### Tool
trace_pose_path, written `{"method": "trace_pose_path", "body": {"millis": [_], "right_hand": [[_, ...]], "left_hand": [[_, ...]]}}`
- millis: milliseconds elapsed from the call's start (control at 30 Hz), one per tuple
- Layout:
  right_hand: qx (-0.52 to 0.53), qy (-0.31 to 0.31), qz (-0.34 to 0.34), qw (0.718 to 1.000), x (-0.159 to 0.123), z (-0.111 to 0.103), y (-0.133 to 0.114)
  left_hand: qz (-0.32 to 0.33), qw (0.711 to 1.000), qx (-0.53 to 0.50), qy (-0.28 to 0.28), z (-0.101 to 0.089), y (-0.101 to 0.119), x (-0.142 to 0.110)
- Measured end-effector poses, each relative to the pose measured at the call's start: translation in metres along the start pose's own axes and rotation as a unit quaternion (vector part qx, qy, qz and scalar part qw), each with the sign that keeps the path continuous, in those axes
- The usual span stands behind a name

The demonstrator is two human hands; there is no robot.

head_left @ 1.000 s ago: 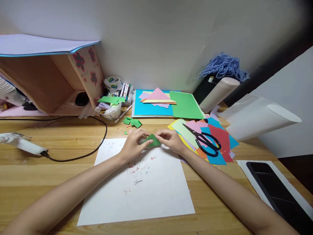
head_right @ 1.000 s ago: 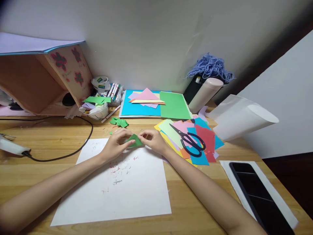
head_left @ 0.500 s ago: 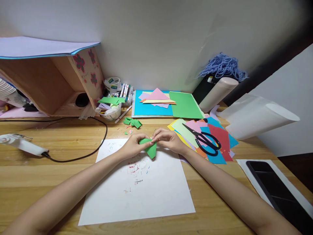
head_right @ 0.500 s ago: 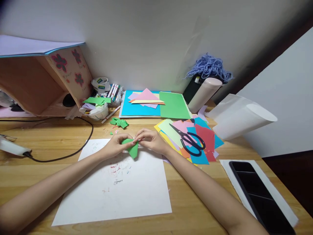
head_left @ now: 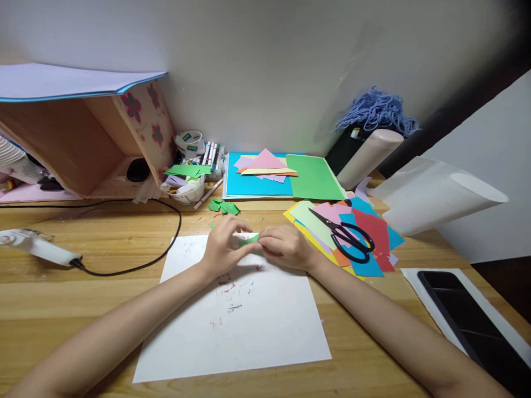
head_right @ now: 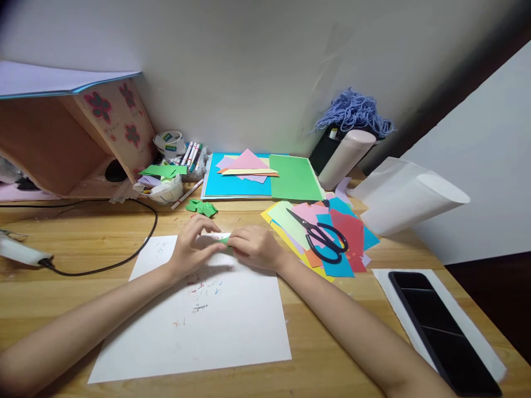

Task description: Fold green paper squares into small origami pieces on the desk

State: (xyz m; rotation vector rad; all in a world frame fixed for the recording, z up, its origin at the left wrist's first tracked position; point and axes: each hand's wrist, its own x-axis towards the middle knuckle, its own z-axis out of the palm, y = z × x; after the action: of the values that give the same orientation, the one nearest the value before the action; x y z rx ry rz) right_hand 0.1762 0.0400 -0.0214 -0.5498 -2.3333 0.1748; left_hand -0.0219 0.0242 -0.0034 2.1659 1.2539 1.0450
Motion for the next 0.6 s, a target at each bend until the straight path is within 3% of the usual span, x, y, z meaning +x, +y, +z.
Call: {"method": "trace_pose_path", "body": {"millis": [67,133,300,433,600], "right_hand": [[-0.047,-0.032,-0.023,0.998,-0.002,0.002,0.0],[-0.053,-0.048,-0.027,0.997,-0.003,0.003,0.0],[0.03,-0.064,0.015,0.997,-0.004,0.0,0.004],[0.112,-0.059,0.062,0.99,-0.004,-0.002,0.009],[0.126,-0.105,0.107,0.981,0.0,-0.007,0.009]], "left_hand": [[0.056,0.995,0.061,-0.061,0.003,-0.001,-0.004],[0.07,0.987,0.111,-0.095,0.007,-0.003,-0.007],[0.064,0.977,0.175,-0.107,0.01,-0.01,-0.01],[0.073,0.977,0.17,-0.107,0.009,-0.012,-0.01],[0.064,0.977,0.146,-0.14,0.004,-0.009,-0.007]]}}
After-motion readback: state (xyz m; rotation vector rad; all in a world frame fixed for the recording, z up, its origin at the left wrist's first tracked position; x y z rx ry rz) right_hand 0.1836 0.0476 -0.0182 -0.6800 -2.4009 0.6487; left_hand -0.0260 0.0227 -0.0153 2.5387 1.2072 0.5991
